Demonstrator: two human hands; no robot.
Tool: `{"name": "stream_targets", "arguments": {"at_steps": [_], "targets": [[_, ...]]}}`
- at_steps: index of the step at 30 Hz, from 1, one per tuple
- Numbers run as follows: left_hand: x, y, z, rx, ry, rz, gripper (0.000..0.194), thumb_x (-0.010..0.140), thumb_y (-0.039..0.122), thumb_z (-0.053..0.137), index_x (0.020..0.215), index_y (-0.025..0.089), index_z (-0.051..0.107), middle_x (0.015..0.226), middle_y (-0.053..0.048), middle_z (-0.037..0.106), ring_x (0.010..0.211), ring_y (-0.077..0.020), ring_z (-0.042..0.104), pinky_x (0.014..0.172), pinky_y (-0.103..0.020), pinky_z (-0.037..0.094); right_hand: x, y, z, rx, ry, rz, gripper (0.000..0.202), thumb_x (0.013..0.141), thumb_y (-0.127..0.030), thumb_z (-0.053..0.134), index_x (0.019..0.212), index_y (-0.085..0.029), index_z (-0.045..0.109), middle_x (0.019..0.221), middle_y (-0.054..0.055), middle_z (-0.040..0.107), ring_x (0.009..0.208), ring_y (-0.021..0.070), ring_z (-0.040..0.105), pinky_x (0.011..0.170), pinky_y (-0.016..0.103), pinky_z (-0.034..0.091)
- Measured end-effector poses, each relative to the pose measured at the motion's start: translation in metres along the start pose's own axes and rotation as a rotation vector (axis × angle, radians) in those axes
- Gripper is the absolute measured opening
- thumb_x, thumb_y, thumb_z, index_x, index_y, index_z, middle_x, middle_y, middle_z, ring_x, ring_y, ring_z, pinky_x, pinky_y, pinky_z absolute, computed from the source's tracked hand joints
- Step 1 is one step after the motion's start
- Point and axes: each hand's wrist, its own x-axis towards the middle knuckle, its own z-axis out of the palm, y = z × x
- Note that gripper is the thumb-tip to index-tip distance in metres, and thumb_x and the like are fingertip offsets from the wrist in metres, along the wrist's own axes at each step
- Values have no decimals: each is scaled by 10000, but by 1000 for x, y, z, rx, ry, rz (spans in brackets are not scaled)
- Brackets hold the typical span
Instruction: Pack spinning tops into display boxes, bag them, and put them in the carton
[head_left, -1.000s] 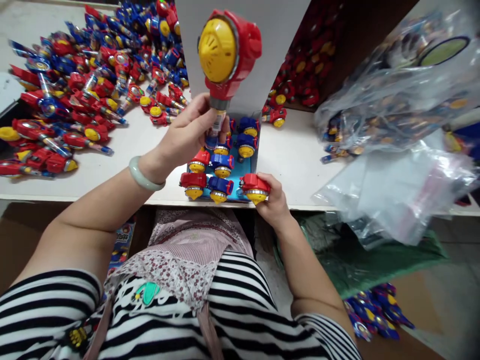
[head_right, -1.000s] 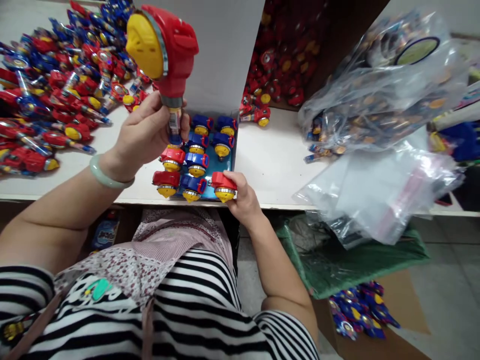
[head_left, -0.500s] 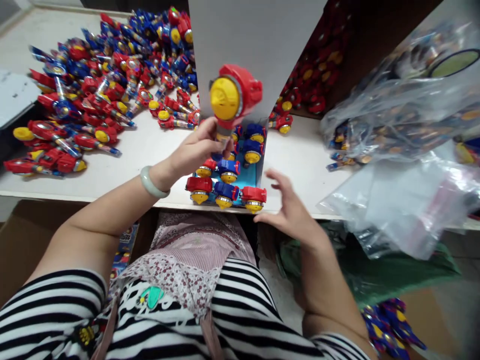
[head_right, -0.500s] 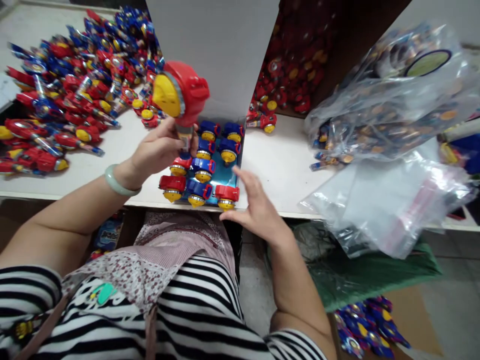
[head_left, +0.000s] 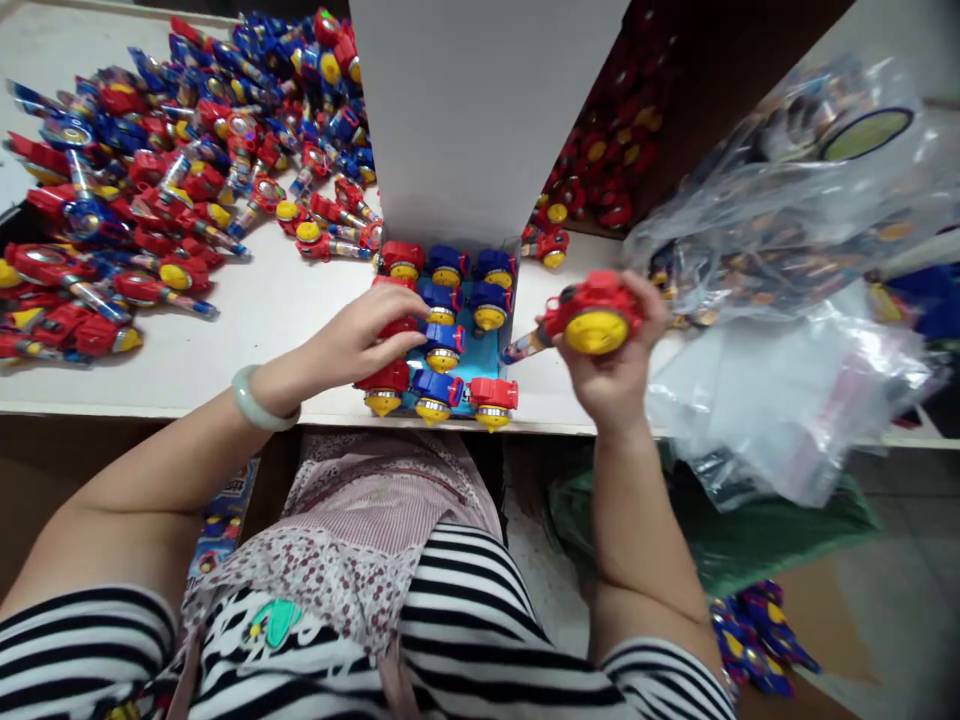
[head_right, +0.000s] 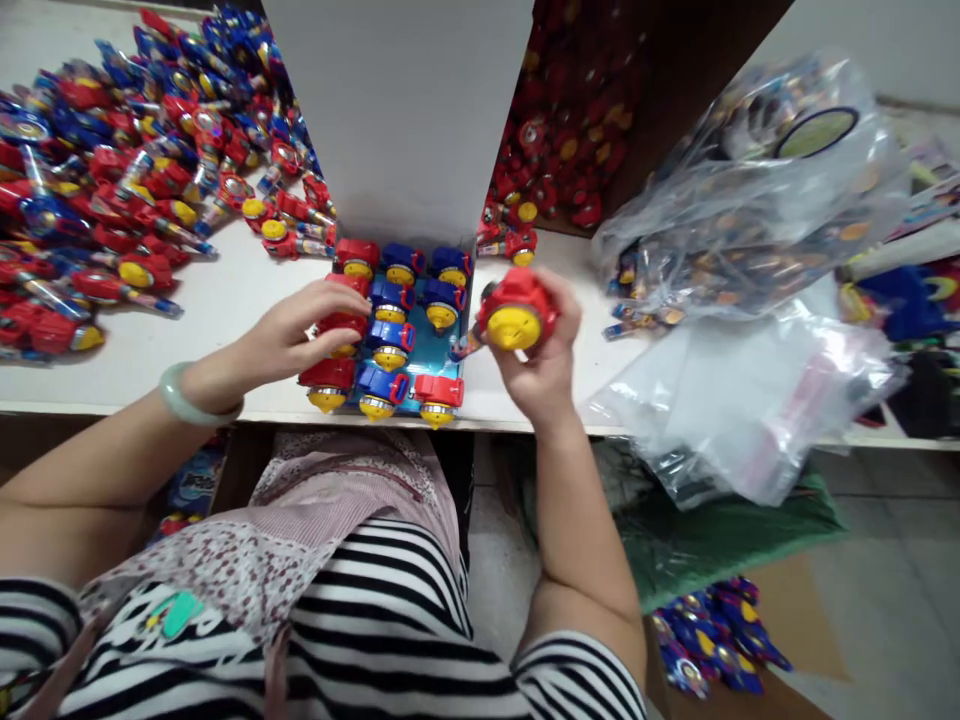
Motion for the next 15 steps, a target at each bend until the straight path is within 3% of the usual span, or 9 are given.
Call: {"name": "stream_targets", "arguments": {"at_steps": [6,10,15], "targets": [[-12,-12,13,95,-62,54,304,967,394,590,1189,194,645,1290,-139,640,1257,-281,551,1100,-495,440,-34,48,27,-82,-109,-151,523,946,-426,586,1406,-350,347,1221,92,577,1076,255,666,878,455,617],[-12,-12,14,81,-67,56,285,976,366,583,1205,204,637,1261,-126,657,1219,-267,567,1087,-480,445,-33,53,28,17,-240,-157,504,954,-332,562,1409,-374,349,1132,64,621,968,226,684,781,413,617],[-12,-11,13,52,-68,12,259,977,333,571,1195,210,633,1232,-115,669,1197,-263,576,1109,-494,421,-30,51,30,64,-472,-100,589,900,-199,583,1425,-378,385,1155,58,626,998,225,675,814,408,601]]}}
